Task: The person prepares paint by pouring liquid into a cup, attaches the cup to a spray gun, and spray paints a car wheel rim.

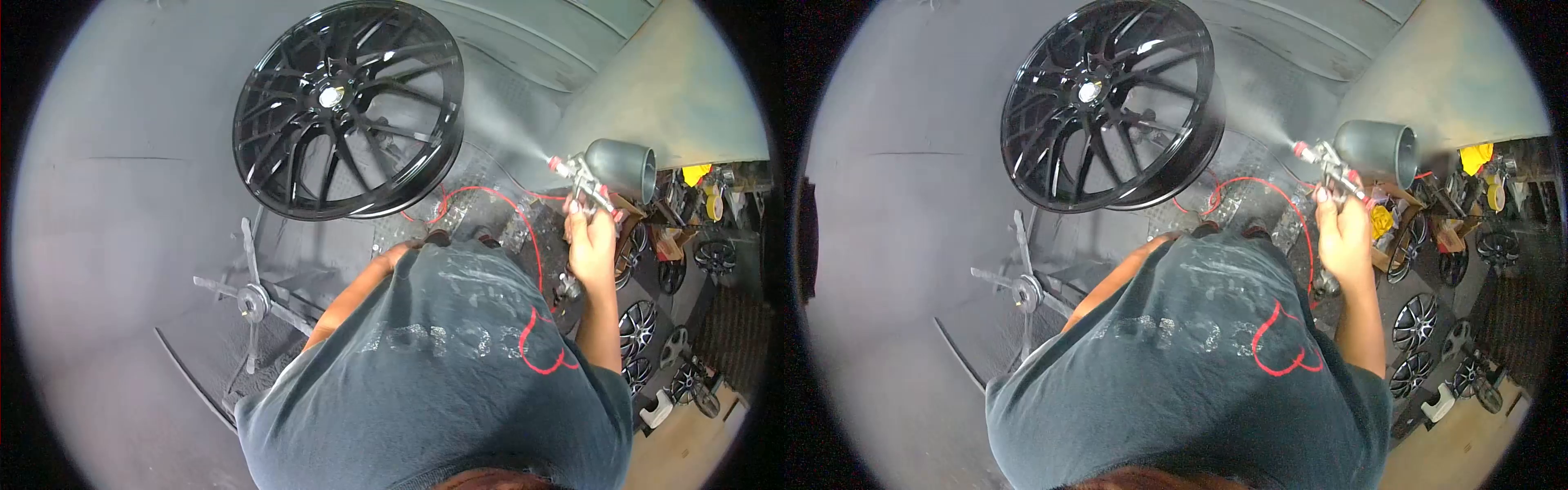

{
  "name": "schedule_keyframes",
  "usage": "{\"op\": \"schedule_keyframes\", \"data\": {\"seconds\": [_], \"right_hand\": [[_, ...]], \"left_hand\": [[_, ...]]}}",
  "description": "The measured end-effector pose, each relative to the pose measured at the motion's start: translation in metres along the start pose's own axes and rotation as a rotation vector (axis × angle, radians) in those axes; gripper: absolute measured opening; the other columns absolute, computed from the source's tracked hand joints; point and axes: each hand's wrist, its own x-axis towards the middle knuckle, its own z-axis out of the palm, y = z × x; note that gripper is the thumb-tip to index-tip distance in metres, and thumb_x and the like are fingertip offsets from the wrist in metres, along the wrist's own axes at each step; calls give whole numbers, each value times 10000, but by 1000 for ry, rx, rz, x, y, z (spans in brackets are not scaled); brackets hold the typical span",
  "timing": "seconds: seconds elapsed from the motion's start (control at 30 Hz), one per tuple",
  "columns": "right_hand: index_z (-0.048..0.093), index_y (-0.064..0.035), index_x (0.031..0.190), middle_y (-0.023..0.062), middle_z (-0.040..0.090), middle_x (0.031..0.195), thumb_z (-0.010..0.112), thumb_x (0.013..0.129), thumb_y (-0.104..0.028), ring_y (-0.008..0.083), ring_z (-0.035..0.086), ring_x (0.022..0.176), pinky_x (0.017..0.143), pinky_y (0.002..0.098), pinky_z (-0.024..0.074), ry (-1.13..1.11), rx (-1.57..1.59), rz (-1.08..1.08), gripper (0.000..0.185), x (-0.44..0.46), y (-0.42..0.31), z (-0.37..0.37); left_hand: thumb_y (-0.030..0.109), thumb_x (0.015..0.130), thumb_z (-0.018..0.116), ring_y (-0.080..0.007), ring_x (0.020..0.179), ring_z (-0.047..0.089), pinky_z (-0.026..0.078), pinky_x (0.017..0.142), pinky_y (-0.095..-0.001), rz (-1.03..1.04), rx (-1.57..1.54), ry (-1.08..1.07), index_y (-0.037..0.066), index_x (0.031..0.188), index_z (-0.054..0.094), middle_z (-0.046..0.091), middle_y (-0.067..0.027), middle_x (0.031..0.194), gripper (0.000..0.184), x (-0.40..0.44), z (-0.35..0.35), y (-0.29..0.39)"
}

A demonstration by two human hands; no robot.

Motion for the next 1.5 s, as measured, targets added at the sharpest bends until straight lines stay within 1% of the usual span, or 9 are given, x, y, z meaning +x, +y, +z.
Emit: {"op": "schedule_keyframes", "data": {"seconds": [0.07, 0.17, 0.23, 0.43, 0.87, 1.2, 1.3, 1.37, 1.5], "right_hand": [[557, -17, 926, -23, 474, 624, 460, 1016, -168, 70, 414, 531, 489, 246, 321, -144, -72, -31, 201, -10, -1, 1], [566, -5, 909, -16, 477, 604, 481, 1013, -203, 77, 412, 522, 494, 251, 324, -229, -19, 2, 239, -22, -14, 7], [578, 6, 939, -5, 505, 646, 492, 1008, -187, 69, 431, 547, 508, 243, 343, -295, 66, 34, 222, -27, -9, 9], [593, 16, 1063, 29, 593, 785, 474, 997, -128, 75, 476, 580, 550, 243, 414, -363, 180, 46, 199, -26, -8, 31], [630, -26, 1101, -1, 544, 684, 483, 979, -118, 80, 478, 562, 532, 253, 404, -385, -50, 108, 211, -9, 32, 82], [649, -33, 1090, -24, 539, 667, 556, 966, -193, 81, 479, 566, 520, 260, 382, -367, -61, 90, 222, -9, 40, 97], [650, -13, 1092, 32, 614, 744, 565, 956, -196, 143, 557, 646, 607, 312, 444, -369, -129, 97, 243, -10, 57, 100], [649, 6, 1099, 114, 678, 905, 570, 946, -186, 224, 621, 814, 765, 356, 471, -354, -231, -9, 258, -11, 66, 103], [652, 14, 1099, 167, 678, 1049, 569, 939, -183, 277, 623, 973, 886, 380, 447, -374, -200, 68, 267, -11, 59, 112]], "left_hand": [[346, 880, 623, -240, 1129, 592, 450, 972, -331, 17, 6, 4, 15, 1275, 581, 624, -146, 1248, 517, 15, -1, -15], [289, 919, 576, -256, 1131, 598, 462, 960, -349, 35, 64, 261, 41, 1273, 578, 633, -153, 1217, 433, 24, 3, -14], [170, 954, 492, -260, 1161, 579, 466, 952, -384, 87, -906, 264, 49, 1270, 534, 599, -145, 1250, 341, 28, 7, -7], [-1, 894, 444, -254, 1239, 509, 416, 1005, -349, 444, -1435, 607, 47, 1268, 505, 534, -83, 1312, 382, 14, 13, 39], [5, 894, 474, -253, 1162, 556, 454, 1013, -367, 396, -1417, 322, -68, 1108, 564, 597, -168, 1181, 243, 11, 3, 45], [25, 849, 434, -227, 1130, 588, 509, 882, -331, 276, -1423, 280, -36, 1189, 553, 614, -137, 1208, 366, 17, -11, 41], [22, 832, 415, -220, 1032, 621, 513, 830, -325, 245, -1361, 307, -13, 1171, 556, 633, -113, 1163, 369, 18, -15, 35], [38, 834, 434, -217, 888, 645, 509, 748, -320, 212, -1297, 313, 23, 1100, 571, 654, -97, 1113, 300, 18, -20, 29], [107, 867, 488, -199, 889, 635, 509, 788, -377, 48, -977, 372, 39, 1092, 627, 668, -85, 1112, 273, 4, -27, 27]]}}
